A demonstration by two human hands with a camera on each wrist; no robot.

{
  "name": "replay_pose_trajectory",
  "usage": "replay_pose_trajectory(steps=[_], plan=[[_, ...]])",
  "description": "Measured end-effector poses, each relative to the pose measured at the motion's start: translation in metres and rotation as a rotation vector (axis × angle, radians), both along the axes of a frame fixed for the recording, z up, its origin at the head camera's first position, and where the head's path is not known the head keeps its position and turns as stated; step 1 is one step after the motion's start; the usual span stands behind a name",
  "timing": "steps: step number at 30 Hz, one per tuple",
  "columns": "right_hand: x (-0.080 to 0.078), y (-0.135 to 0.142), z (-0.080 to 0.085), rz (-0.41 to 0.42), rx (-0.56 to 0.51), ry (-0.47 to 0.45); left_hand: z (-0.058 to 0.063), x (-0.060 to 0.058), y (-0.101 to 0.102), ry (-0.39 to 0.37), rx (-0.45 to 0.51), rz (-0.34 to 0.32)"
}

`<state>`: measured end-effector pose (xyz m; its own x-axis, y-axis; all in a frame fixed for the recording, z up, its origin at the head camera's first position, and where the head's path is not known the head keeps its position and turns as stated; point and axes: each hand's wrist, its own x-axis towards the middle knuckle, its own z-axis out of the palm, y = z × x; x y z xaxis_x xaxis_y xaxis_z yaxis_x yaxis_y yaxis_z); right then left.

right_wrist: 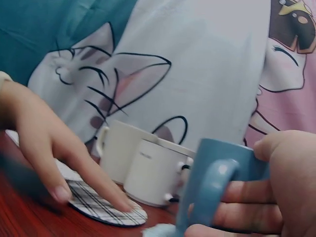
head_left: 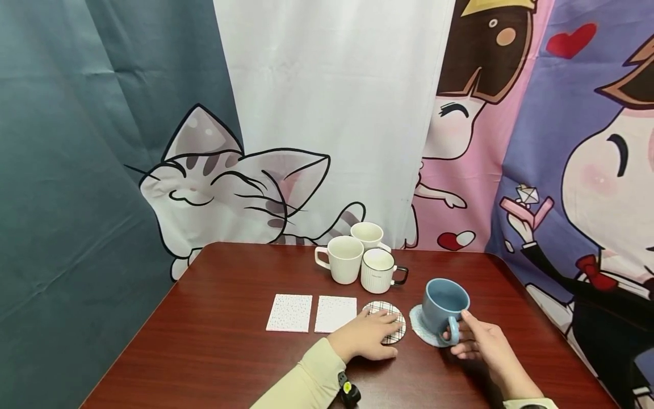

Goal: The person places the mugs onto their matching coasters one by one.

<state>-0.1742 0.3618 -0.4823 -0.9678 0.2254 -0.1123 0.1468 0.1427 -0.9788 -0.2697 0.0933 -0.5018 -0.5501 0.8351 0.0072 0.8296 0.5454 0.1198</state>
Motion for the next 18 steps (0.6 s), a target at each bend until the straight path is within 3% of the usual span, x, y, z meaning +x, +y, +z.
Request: replay_pose_trajectory(steps=[6, 11, 18], plan=[[-0.003, 0.011, -0.001, -0.045, 0.012, 0.049, 0.001, -0.014, -0.025, 0.048, 0.061, 0.056], [-0.004, 0.021, -0.003, -0.067, 0.005, 0.076, 0.002, -0.019, -0.044, 0.042, 0.094, 0.069], [-0.004, 0.035, -0.009, -0.113, -0.119, 0.133, 0.0, -0.019, -0.059, 0.003, 0.105, 0.066]])
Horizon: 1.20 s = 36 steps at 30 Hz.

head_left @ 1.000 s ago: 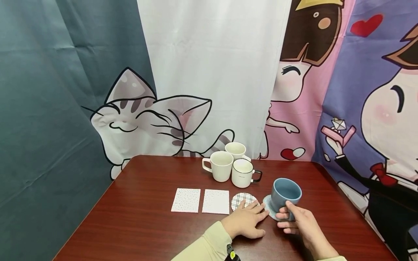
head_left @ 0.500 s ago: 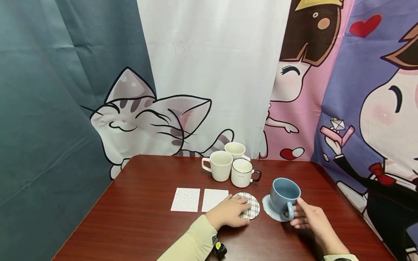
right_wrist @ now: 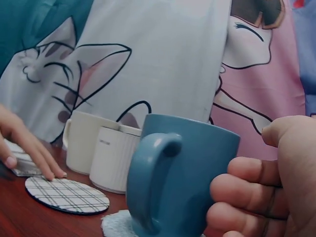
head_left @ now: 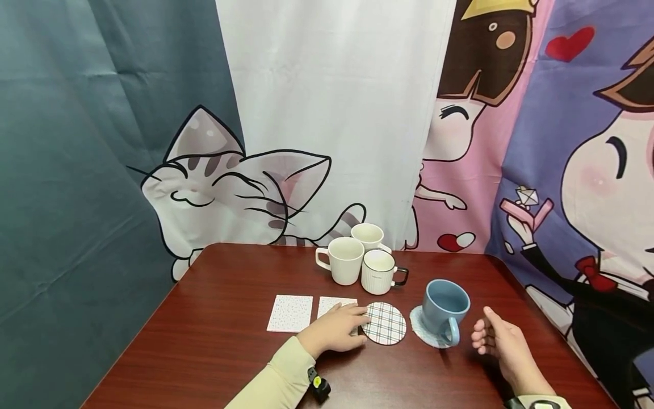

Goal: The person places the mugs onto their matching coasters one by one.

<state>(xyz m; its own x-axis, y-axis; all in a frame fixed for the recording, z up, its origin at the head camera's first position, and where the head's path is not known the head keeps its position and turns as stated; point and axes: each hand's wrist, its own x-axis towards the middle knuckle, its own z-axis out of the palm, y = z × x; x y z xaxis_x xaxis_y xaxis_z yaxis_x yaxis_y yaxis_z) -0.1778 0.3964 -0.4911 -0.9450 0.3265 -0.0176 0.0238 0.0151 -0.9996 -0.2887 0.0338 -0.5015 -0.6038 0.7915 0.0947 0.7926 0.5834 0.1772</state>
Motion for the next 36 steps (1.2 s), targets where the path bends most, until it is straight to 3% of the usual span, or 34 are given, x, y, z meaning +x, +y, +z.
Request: replay_pose_trajectory(steps=[5, 10, 15, 20, 27, 32, 36], plan=[[-0.003, 0.007, 0.002, -0.051, -0.129, 0.07, -0.002, -0.001, -0.004, 0.006, 0.014, -0.021], [-0.014, 0.01, 0.019, -0.094, -0.233, 0.103, -0.006, -0.001, -0.007, -0.01, 0.008, -0.033], [-0.038, 0.006, 0.048, -0.119, -0.175, 0.111, -0.01, -0.002, -0.01, -0.02, -0.002, -0.024], [-0.069, -0.007, 0.08, -0.083, 0.061, 0.098, -0.011, -0.002, -0.012, -0.037, -0.013, -0.015], [-0.114, -0.042, 0.11, 0.081, 0.539, 0.083, -0.01, 0.0, -0.013, -0.032, -0.01, -0.018], [-0.143, -0.073, 0.116, 0.206, 0.863, 0.072, -0.011, 0.001, -0.012, -0.018, -0.012, -0.019], [-0.159, -0.097, 0.113, 0.285, 1.016, 0.105, -0.012, 0.0, -0.013, -0.013, -0.015, -0.02]])
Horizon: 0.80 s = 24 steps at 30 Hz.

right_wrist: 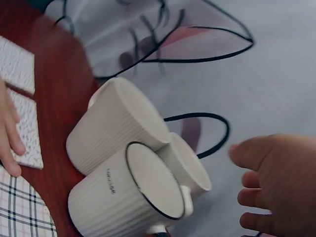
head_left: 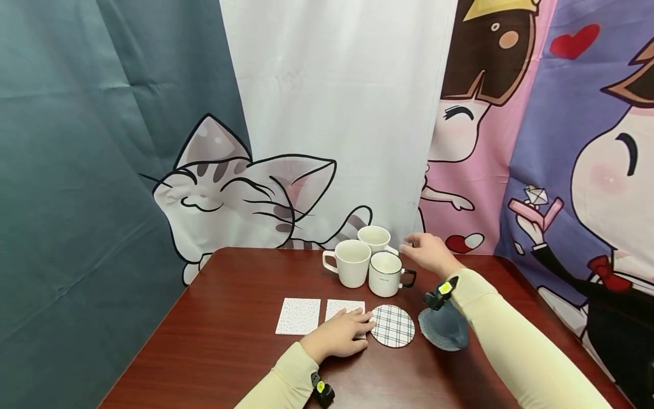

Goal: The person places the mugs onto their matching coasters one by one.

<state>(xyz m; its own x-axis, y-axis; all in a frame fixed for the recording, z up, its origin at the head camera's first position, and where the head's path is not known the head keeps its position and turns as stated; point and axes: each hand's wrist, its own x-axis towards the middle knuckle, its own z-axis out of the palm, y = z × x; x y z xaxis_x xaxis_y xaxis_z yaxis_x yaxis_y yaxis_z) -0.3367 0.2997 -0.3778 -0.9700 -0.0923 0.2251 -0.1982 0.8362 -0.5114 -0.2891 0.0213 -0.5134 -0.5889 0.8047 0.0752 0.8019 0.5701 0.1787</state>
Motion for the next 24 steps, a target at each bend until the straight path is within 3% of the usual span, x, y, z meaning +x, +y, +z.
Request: replay_pose_trajectory(steps=[9, 24], plan=[[-0.021, -0.028, -0.019, 0.127, 0.136, -0.14, 0.001, -0.001, 0.001, 0.003, 0.0, -0.004], [-0.03, -0.039, -0.041, 0.099, 0.207, -0.161, 0.001, -0.001, 0.0, 0.004, -0.003, -0.006]])
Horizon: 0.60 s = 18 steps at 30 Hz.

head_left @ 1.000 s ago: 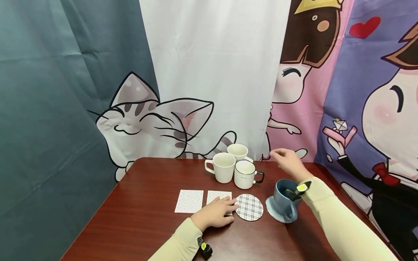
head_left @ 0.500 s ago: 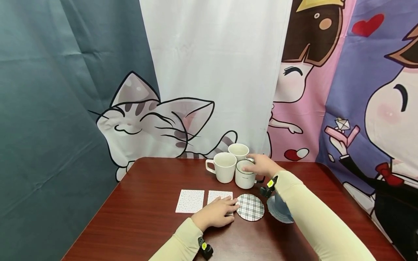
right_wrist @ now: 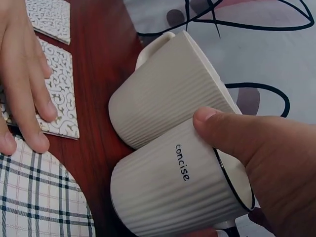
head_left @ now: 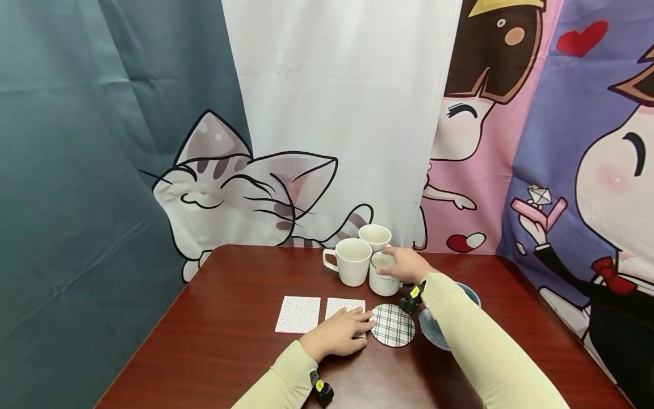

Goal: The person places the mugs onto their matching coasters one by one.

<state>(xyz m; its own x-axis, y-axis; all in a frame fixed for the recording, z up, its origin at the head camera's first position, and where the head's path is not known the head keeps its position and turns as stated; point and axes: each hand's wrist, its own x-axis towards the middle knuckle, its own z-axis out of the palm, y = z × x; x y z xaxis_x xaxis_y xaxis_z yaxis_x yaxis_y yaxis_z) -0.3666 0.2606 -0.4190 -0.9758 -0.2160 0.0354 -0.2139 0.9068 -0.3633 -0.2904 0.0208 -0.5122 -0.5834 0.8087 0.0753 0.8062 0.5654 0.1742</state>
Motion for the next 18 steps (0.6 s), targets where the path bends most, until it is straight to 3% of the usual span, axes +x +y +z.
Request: replay_pose_trajectory(steps=[10, 18], plan=[[0.0, -0.003, 0.003, 0.005, 0.069, 0.06, 0.003, -0.001, 0.001, -0.001, -0.01, -0.003], [0.01, -0.026, 0.004, -0.214, 0.141, 0.085, 0.0, -0.002, 0.001, 0.007, -0.01, -0.009]])
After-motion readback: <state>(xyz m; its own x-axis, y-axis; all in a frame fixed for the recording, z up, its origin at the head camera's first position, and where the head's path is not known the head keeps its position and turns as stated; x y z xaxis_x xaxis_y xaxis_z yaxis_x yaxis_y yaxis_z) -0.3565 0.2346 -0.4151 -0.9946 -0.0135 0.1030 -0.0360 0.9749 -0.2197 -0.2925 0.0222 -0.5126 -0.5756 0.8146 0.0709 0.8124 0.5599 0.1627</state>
